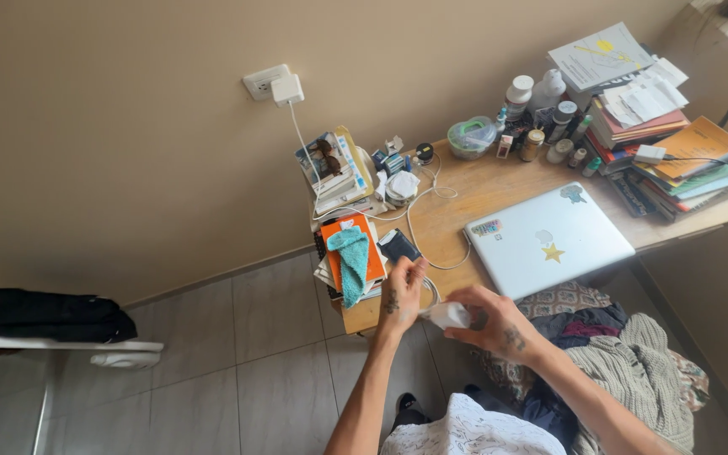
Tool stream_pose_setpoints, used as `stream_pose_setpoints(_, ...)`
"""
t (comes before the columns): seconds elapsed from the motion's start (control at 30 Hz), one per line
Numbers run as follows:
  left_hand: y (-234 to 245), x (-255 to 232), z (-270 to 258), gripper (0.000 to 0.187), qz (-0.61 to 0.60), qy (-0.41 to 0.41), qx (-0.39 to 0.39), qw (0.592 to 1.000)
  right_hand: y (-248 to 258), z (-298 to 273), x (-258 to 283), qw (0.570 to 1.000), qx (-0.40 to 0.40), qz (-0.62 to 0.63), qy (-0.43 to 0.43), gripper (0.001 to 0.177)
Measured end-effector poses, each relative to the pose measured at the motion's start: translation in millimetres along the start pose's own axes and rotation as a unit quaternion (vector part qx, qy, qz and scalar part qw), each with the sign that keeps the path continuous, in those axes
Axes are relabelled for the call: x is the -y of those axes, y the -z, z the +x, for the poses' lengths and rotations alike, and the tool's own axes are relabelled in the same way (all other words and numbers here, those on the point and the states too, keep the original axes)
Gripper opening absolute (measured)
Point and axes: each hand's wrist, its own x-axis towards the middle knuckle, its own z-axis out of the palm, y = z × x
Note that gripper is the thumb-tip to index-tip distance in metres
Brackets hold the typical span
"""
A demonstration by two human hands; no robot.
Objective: Tidying a desk by wrapping a laptop charger and organizing books and notebooks.
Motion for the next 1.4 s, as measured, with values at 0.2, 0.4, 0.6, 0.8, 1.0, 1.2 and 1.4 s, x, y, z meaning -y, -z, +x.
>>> stream_pose_setpoints(0.2,-22.5,24.0,-10.1,0.048,-0.276,0.220,0.166,0.921,-43.2,23.9,-79.5,0.948,-0.045,0.290,0.123,0.046)
stream_pose_setpoints(0.4,-66.1,78.6,-18.6,0.064,-0.299,0.168,0.104,0.934,-59.3,6.3,-52.8,0.887,0.055,0.454,-0.064,0.062)
stream_pose_setpoints(0.6,-99.8,105.3,-55.3,0.056,-0.233,0.244,0.115,0.934,-74.5,-20.1,-97.1,0.906,0.062,0.402,-0.119,0.058)
stream_pose_setpoints(0.8,-131.6,109.8,-89.5,0.046,-0.047,0.279,0.168,0.944,-91.8,-55.7,-167.8,0.909,0.021,0.370,-0.190,0.055)
stream_pose_setpoints(1.0,-176.6,116.7,-90.4,0.039,0.006,0.126,0.195,0.973,-126.4,-99.9,-268.7,0.810,-0.076,0.518,-0.264,0.050)
stream_pose_setpoints(1.2,-197.7,86.0,-99.5,0.025,0.204,-0.071,0.189,0.958,-115.6,-171.4,-266.7,0.793,-0.176,0.499,-0.303,0.054)
stream_pose_setpoints(1.4,-248.3,98.0,-62.6,0.057,0.347,-0.212,0.163,0.899,-157.3,-260.6,-266.5,0.760,-0.215,0.525,-0.316,0.051)
